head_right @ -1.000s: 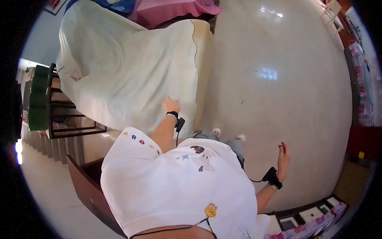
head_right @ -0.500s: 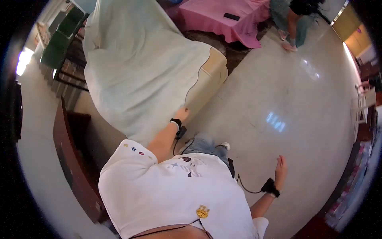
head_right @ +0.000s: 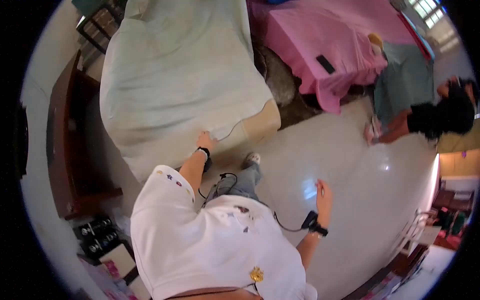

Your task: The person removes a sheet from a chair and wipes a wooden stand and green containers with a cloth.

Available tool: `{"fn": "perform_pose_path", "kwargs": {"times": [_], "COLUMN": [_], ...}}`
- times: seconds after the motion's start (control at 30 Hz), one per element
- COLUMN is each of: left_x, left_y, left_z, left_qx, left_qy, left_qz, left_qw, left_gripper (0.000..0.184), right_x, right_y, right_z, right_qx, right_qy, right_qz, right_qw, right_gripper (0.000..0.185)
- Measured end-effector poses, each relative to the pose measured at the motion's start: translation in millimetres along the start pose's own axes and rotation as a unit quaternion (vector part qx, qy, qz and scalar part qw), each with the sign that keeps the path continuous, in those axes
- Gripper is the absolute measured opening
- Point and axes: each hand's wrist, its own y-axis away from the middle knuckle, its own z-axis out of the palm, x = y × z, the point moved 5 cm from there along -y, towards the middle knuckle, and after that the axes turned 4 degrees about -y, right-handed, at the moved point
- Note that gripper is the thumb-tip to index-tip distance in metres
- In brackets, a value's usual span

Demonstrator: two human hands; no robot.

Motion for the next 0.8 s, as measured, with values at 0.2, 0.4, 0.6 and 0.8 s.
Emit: {"fn": "perform_pose_path", "kwargs": {"times": [0.2, 0.4, 0.6, 0.8], "left_x": [58.0, 53.4, 59.3, 23.6], "left_y": [0.4, -20.1, -14.4, 26.8], "left_z": [23.6, 40.3, 33.1, 2.9], "left_qx": [0.073, 0.150, 0.210, 0.252], "left_qy": [0.031, 0.034, 0.202, 0.592], "left_qz": [0.055, -0.005, -0.064, -0.115], "left_qw": [0.995, 0.988, 0.954, 0.757], "left_gripper": [0.052, 0.029, 0.012, 0.011], "right_x": [6.1, 24.3, 6.8, 17.4], "right_y": [-5.0, -45.5, -141.5, -212.1], "right_z": [-9.4, 16.1, 33.3, 121.2], "right_qx": [-0.069, -0.235, -0.352, -0.442], "right_qy": [0.042, 0.051, 0.143, 0.053], "right_qz": [0.031, 0.041, -0.133, -0.123], "right_qw": [0.996, 0.970, 0.915, 0.887], "right_gripper": [0.020, 0.018, 0.020, 0.031]}}
